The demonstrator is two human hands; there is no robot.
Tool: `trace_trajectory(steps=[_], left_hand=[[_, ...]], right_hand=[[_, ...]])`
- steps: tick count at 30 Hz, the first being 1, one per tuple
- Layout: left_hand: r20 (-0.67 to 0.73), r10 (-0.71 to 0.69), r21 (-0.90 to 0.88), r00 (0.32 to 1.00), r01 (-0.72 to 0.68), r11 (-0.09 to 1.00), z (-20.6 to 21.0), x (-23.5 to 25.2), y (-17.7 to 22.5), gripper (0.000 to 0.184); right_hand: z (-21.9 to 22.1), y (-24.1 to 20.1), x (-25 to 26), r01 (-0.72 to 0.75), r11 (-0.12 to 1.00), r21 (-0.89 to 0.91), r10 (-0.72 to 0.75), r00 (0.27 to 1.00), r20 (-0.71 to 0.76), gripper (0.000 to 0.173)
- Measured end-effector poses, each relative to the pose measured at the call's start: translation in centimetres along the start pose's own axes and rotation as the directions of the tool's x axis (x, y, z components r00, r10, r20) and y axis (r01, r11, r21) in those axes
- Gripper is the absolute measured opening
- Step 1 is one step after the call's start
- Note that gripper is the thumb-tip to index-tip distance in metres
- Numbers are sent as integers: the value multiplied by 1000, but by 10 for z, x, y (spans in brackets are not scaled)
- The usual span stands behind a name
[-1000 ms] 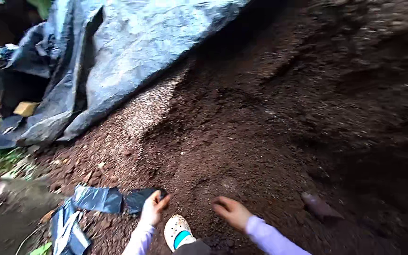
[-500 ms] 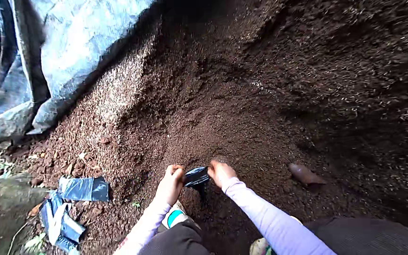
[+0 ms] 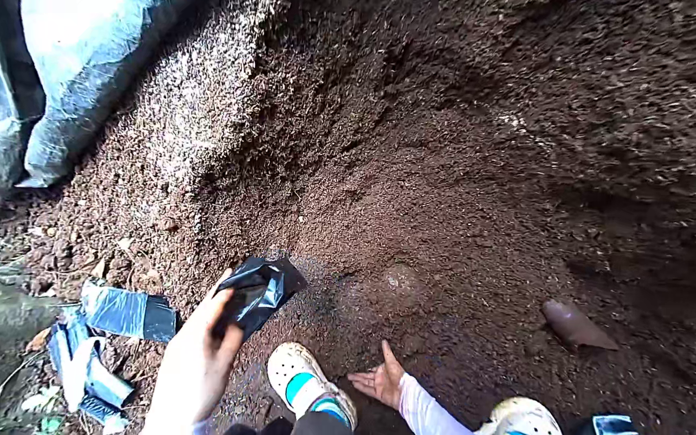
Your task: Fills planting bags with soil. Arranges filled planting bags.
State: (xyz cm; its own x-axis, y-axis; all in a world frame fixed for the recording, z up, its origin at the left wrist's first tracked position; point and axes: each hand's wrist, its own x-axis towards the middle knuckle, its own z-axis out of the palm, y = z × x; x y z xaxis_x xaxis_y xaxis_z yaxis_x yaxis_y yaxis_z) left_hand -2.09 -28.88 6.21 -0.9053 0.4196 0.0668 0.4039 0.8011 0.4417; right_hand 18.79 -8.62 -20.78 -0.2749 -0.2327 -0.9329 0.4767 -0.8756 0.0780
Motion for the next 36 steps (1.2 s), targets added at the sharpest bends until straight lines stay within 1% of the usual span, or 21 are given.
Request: trace_trajectory(steps=[2,3,4,7,9,11,12,14,16,18,19,22,24,26,27,28,29,30,32,34,36], left_hand=[[32,-32,-65,999,34,997,-6,-7,-15,49],[58,-31,-108,998,37,993,-4,-9,-24,51],[86,-24,-151,996,37,988,-1,-12,-32,53],[158,-3,-210,987,37,977,11,-14,-45,57],[231,-12,-190,973,57,980,23,-11,-43,57],[325,-21,-167,946,80,983,41,-4,-41,57],[374,-24,-162,927,91,983,51,0,-40,58],[502,-45,-161,864,144,976,76,12,-36,58],[655,-89,-134,750,231,964,99,28,-27,61],[761,-114,-99,639,288,953,120,42,-16,63],[786,-116,-92,607,300,949,129,47,-12,62],[824,-135,-74,550,341,937,145,56,6,58],[823,-100,-124,559,349,929,142,64,23,57],[790,-35,-237,612,357,904,131,68,40,64],[761,-9,-294,649,358,886,126,68,47,73],[741,9,-324,671,346,881,122,68,52,85],[723,18,-330,691,321,888,121,67,56,91],[706,20,-325,708,300,897,121,65,60,92],[683,5,-310,731,284,907,124,60,63,92],[686,-7,-303,728,295,906,122,59,62,92],[662,-17,-326,749,308,894,119,61,58,92]], right_hand=[[25,-2,-4,138,966,219,-137,990,-22,90],[36,-5,-4,203,932,301,-209,978,-11,85],[45,-8,-4,251,906,340,-261,965,-17,86],[70,-15,-4,343,872,348,-353,935,-37,89],[94,-32,-10,435,855,283,-429,899,-84,76],[126,-59,-13,477,846,239,-449,879,-161,58],[139,-73,-13,479,842,249,-455,878,-150,58],[146,-93,0,485,833,268,-487,871,-61,66],[140,-102,7,526,813,251,-545,839,5,63],[129,-105,-13,570,797,199,-583,812,9,56],[127,-108,-26,597,783,176,-607,794,5,51],[118,-115,-82,632,735,248,-671,731,124,34],[112,-114,-112,658,723,209,-690,685,231,27],[113,-118,-127,603,778,177,-616,677,402,43],[116,-121,-130,590,796,137,-571,656,494,51],[120,-123,-133,602,792,97,-547,630,551,55],[125,-124,-137,642,765,54,-556,616,558,53],[132,-121,-143,713,701,-7,-614,609,501,47],[149,-114,-156,828,514,-224,-754,561,344,39],[159,-113,-164,835,378,-399,-776,521,355,46],[165,-116,-174,778,294,-555,-728,559,398,50]])
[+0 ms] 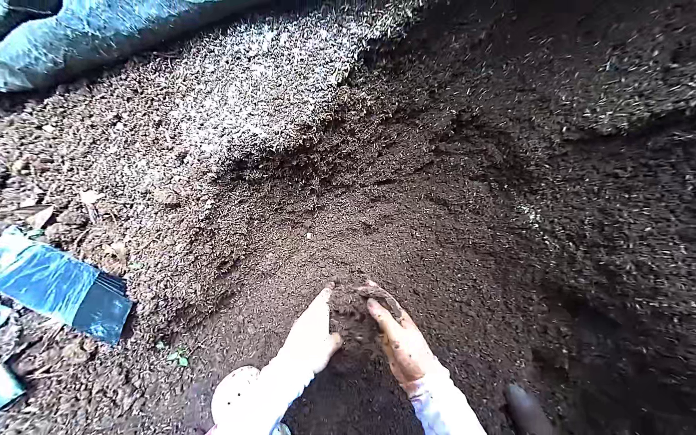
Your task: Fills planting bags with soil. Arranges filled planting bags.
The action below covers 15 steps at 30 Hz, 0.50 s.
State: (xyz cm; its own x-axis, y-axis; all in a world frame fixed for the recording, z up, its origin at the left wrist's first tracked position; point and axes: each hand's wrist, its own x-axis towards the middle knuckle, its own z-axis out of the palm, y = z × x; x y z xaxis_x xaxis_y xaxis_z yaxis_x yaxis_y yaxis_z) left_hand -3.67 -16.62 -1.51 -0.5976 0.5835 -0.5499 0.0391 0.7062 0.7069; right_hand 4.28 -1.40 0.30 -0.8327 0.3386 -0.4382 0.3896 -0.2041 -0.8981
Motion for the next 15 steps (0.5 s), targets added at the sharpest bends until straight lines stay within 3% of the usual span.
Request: trace_trajectory(steps=[4,6,8,10,12,13,15], left_hand=[[-52,14,-7,999,-14,1000,-6,0,-1,80],[-42,16,-9,999,-16,1000,-8,2,-1,81],[-42,37,-37,998,-38,999,-9,1,-4,82],[-52,43,-42,998,-45,998,-11,1,-8,84],[-54,21,-29,998,-22,999,-15,-2,-10,83],[-68,21,-37,997,-23,999,-17,-5,-12,82],[-121,54,-73,991,-63,995,-18,-11,-19,82]], right_hand=[[-9,-8,2,37,937,-347,0,994,105,55],[-15,1,3,47,948,-315,-48,999,3,46],[-29,24,-4,-96,982,-161,69,984,-166,41],[-51,66,-22,-460,888,2,455,878,-152,62],[-74,135,-42,-768,629,116,748,640,177,102],[-82,170,-46,-832,530,166,772,554,311,117],[-82,203,-35,-806,453,382,765,571,299,121]])
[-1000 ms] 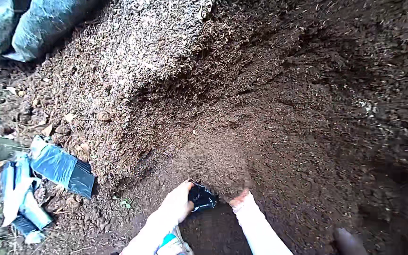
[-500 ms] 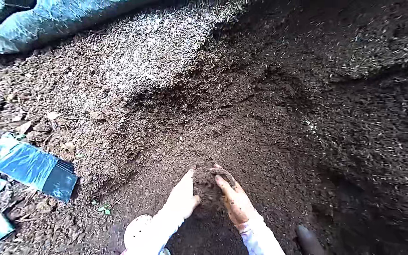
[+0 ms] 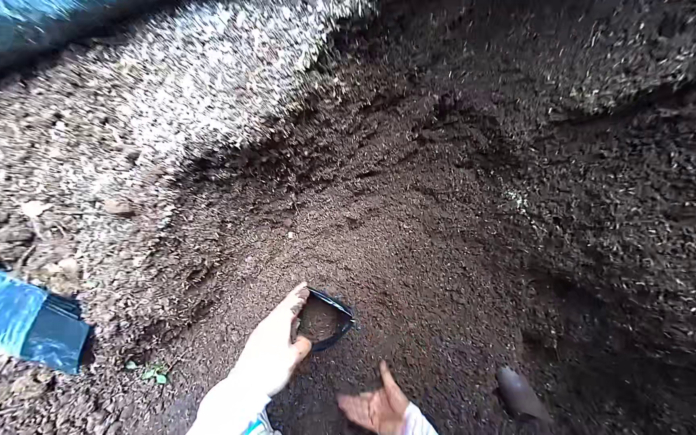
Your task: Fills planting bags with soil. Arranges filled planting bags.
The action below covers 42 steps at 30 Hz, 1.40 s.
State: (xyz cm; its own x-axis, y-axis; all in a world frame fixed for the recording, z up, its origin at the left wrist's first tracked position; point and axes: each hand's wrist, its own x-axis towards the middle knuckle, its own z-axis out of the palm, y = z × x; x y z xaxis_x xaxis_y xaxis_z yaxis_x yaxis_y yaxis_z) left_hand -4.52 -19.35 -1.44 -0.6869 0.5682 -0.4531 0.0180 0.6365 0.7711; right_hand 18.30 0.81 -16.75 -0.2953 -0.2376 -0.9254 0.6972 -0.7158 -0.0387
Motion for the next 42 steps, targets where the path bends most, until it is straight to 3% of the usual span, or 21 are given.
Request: trace_trajectory(steps=[2,5,12,17,20,24,27,32,34,35,38,40,42], left_hand=[[-11,7,-19,1000,-7,1000,-1,-5,-6,81],[-23,38,1,999,-38,999,-1,-8,-18,79],[-103,120,30,987,-117,993,2,-17,-31,75],[-109,81,7,991,-80,997,0,-17,-28,80],[-80,51,-12,995,-52,999,-6,-11,-21,81],[-43,43,-73,998,-46,996,-1,-3,-12,84],[-11,32,-79,999,-33,996,-3,6,-2,84],[58,33,-89,998,-28,996,2,19,23,82],[81,26,-87,996,-19,996,5,24,31,81],[71,38,-84,997,-32,996,8,25,33,80],[6,120,-56,993,-120,991,14,22,32,84],[9,100,-47,995,-99,994,12,18,32,90],[25,33,-12,999,-33,999,6,13,35,90]], right_hand=[[15,-15,12,92,973,210,-67,990,-123,110],[31,-23,17,214,902,375,-136,965,-222,100],[64,-31,25,440,705,557,-327,898,-295,84],[84,-92,44,574,616,540,-600,786,-150,83],[108,-127,54,614,576,540,-638,751,-173,86],[104,-139,62,628,551,549,-691,713,-122,80],[99,-136,32,714,520,468,-758,639,-132,71],[109,-121,-48,868,360,342,-904,416,-103,40],[121,-111,-78,847,410,338,-896,443,-23,37],[124,-108,-86,806,464,366,-881,463,95,40],[128,-105,-83,707,582,401,-794,389,467,47],[132,-101,-80,703,605,374,-769,395,502,52],[144,-99,-87,755,610,242,-779,515,358,48]])
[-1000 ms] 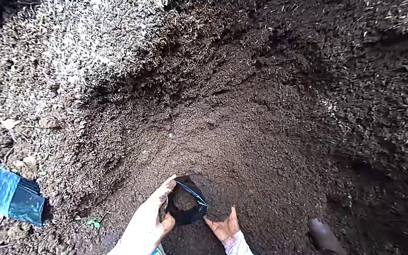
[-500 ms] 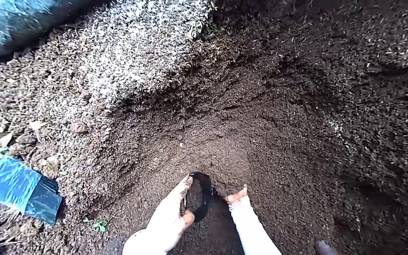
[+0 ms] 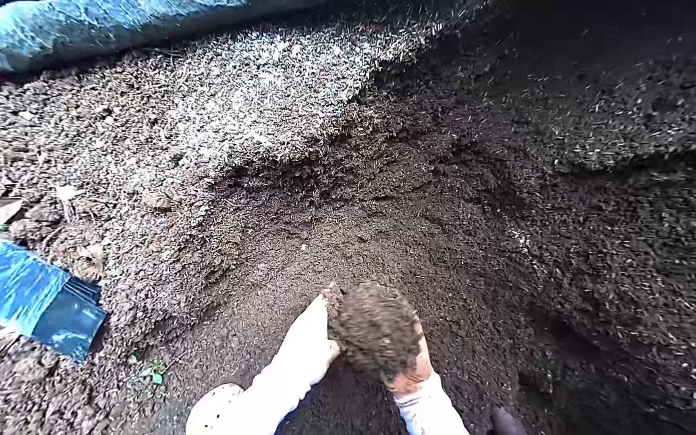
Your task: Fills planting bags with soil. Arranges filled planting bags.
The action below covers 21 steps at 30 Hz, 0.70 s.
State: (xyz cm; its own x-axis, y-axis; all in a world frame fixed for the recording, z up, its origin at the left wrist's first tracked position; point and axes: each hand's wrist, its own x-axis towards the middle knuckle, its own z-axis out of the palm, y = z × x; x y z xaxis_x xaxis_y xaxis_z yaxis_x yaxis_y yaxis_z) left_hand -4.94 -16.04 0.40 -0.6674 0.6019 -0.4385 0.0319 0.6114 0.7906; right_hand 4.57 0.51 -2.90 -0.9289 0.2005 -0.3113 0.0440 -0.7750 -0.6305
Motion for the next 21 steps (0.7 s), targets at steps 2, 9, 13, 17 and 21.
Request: trace_trajectory(steps=[2,9,13,17,21], left_hand=[[23,-46,58,999,45,997,-3,-4,3,89],[-43,47,20,998,-46,999,-2,-2,-7,91],[-45,70,-46,997,-72,996,-2,4,-21,94],[-48,78,25,996,-77,997,-2,4,-24,86],[-40,-79,403,996,88,911,-6,4,-11,66]], right_hand=[[20,-3,1,-28,983,-184,-3,985,-170,50],[39,-11,10,47,600,-799,-11,999,51,74],[30,-30,9,-84,606,-791,-79,983,-164,51],[-66,-24,19,-368,842,-394,37,768,-639,52],[-129,3,46,-307,952,20,215,617,-757,72]])
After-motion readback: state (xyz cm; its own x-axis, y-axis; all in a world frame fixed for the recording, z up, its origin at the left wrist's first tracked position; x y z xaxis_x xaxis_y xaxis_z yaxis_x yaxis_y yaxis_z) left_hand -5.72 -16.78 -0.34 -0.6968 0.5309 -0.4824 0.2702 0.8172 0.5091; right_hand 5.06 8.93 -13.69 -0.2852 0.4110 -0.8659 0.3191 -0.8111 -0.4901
